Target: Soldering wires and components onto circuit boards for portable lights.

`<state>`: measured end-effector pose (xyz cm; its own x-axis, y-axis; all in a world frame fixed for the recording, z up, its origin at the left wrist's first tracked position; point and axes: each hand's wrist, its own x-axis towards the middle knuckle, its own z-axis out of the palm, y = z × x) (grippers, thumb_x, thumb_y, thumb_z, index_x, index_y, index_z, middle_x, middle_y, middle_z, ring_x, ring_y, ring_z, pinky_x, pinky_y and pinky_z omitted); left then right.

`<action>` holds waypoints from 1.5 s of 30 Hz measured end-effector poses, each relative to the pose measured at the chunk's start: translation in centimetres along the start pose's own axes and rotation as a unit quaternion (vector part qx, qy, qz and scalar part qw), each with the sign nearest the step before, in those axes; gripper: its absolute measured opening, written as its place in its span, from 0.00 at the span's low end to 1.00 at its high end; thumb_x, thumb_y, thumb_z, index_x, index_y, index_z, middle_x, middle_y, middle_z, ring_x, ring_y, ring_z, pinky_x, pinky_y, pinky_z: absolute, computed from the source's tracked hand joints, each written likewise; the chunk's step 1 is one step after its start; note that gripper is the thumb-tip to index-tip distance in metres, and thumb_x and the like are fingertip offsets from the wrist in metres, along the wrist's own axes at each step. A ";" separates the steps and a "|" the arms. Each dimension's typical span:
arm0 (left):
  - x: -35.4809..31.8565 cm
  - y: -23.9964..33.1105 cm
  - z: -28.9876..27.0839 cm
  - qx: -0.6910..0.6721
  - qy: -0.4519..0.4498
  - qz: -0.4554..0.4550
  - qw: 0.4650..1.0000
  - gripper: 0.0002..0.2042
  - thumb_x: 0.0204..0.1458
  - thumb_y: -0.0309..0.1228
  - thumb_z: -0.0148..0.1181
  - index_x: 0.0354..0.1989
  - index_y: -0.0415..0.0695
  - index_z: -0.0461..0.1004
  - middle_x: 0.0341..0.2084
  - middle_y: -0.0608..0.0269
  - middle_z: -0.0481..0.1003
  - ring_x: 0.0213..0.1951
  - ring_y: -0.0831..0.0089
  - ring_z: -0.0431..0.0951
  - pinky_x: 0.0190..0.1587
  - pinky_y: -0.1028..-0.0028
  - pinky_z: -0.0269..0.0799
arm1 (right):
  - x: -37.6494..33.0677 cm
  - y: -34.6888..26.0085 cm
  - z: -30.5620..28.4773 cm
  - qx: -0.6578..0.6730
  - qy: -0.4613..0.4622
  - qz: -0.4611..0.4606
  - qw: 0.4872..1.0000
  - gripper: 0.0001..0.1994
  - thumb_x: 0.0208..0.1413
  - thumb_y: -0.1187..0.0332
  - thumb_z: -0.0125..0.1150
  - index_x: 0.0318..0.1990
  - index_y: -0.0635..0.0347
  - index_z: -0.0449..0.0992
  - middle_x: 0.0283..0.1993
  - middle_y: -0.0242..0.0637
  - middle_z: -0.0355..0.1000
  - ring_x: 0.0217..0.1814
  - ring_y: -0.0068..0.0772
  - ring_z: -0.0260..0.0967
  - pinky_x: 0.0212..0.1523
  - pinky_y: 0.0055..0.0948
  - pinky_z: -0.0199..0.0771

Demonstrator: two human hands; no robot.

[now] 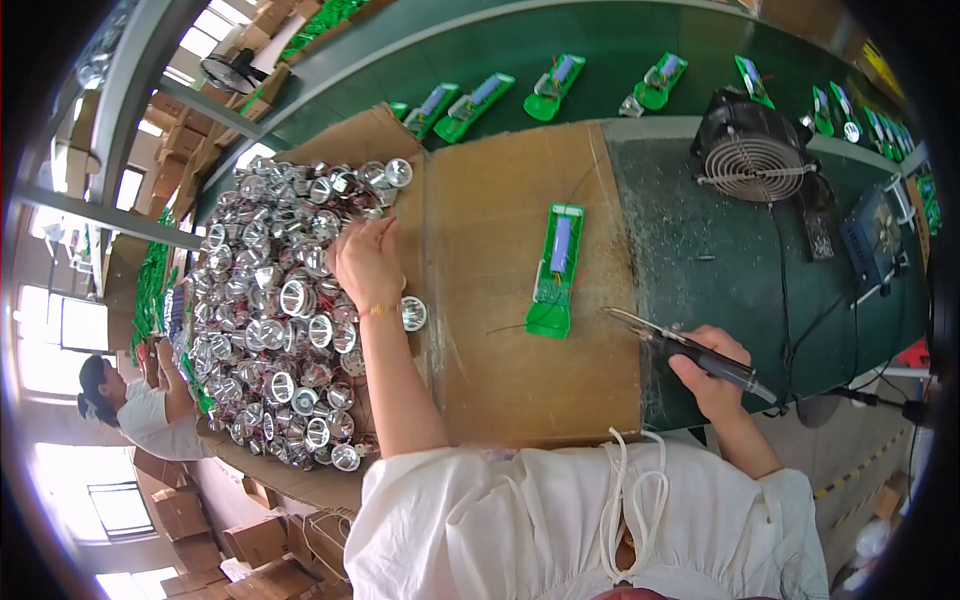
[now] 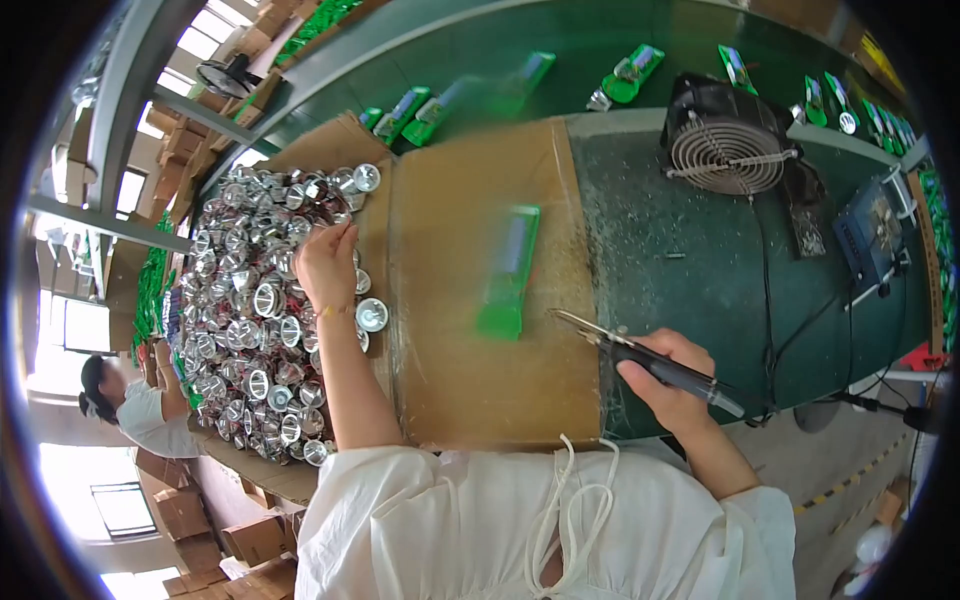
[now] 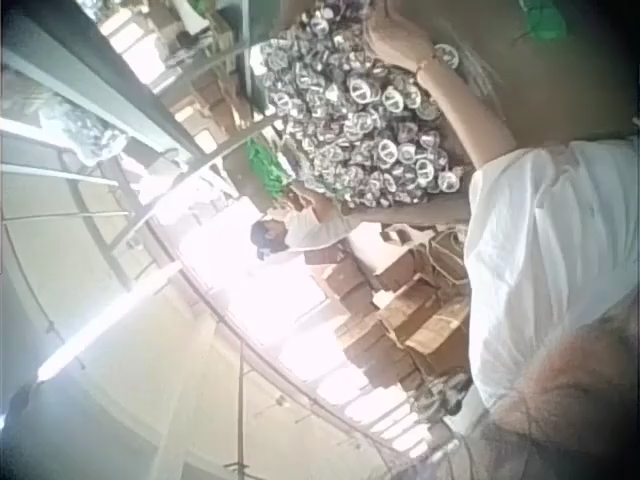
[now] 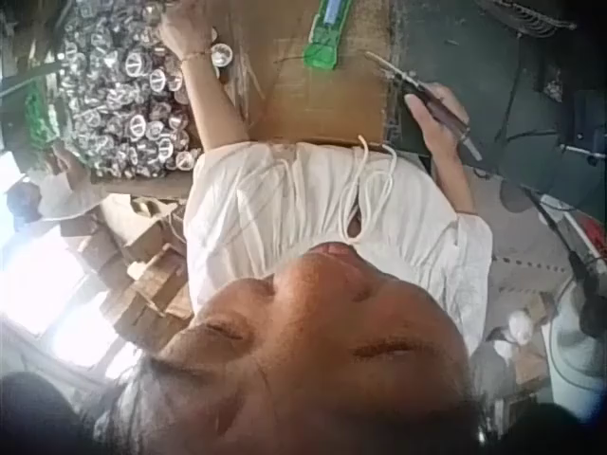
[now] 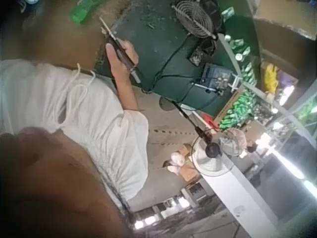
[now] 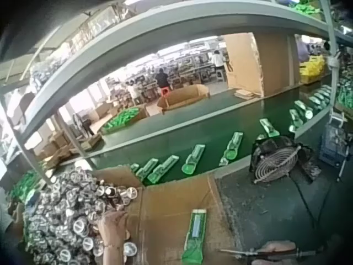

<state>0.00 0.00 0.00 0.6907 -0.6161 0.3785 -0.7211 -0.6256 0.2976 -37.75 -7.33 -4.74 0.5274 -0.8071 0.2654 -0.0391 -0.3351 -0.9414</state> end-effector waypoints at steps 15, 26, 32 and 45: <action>-11.9 6.8 2.4 -0.353 -0.210 -0.041 0.911 0.06 0.44 0.27 0.62 0.26 0.37 0.76 0.28 0.58 0.73 0.29 0.70 0.75 0.32 0.75 0.70 | 1.7 0.6 4.1 0.011 -0.030 -0.032 0.999 0.07 0.48 0.74 0.59 0.31 0.67 0.67 0.22 0.39 0.71 0.23 0.24 0.69 0.24 0.21 0.68; -12.0 6.8 2.6 -0.355 -0.198 -0.025 0.913 0.05 0.44 0.25 0.62 0.25 0.36 0.74 0.27 0.59 0.73 0.26 0.71 0.74 0.29 0.76 0.70 | 2.1 0.5 4.8 0.016 -0.023 -0.008 1.000 0.07 0.48 0.74 0.59 0.30 0.66 0.67 0.22 0.38 0.71 0.22 0.23 0.69 0.24 0.21 0.67; -12.2 7.0 2.7 -0.347 -0.194 -0.020 0.917 0.05 0.43 0.25 0.62 0.25 0.36 0.74 0.27 0.59 0.72 0.25 0.73 0.74 0.28 0.76 0.70 | 2.1 0.5 5.0 0.013 -0.011 -0.003 1.000 0.07 0.47 0.74 0.61 0.29 0.66 0.69 0.21 0.36 0.70 0.20 0.20 0.67 0.21 0.19 0.65; -12.3 6.9 2.9 -0.351 -0.184 -0.024 0.918 0.05 0.43 0.25 0.62 0.24 0.36 0.75 0.25 0.59 0.72 0.23 0.73 0.73 0.26 0.77 0.68 | 1.5 0.3 4.8 0.058 0.035 0.011 0.998 0.08 0.49 0.72 0.61 0.31 0.66 0.67 0.21 0.35 0.71 0.20 0.19 0.67 0.22 0.19 0.66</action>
<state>-13.36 1.89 -5.13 0.6005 -0.7968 0.0679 -0.4576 -0.2727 0.8463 -32.87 -6.26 -5.63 0.4663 -0.8470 0.2554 0.0504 -0.2628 -0.9635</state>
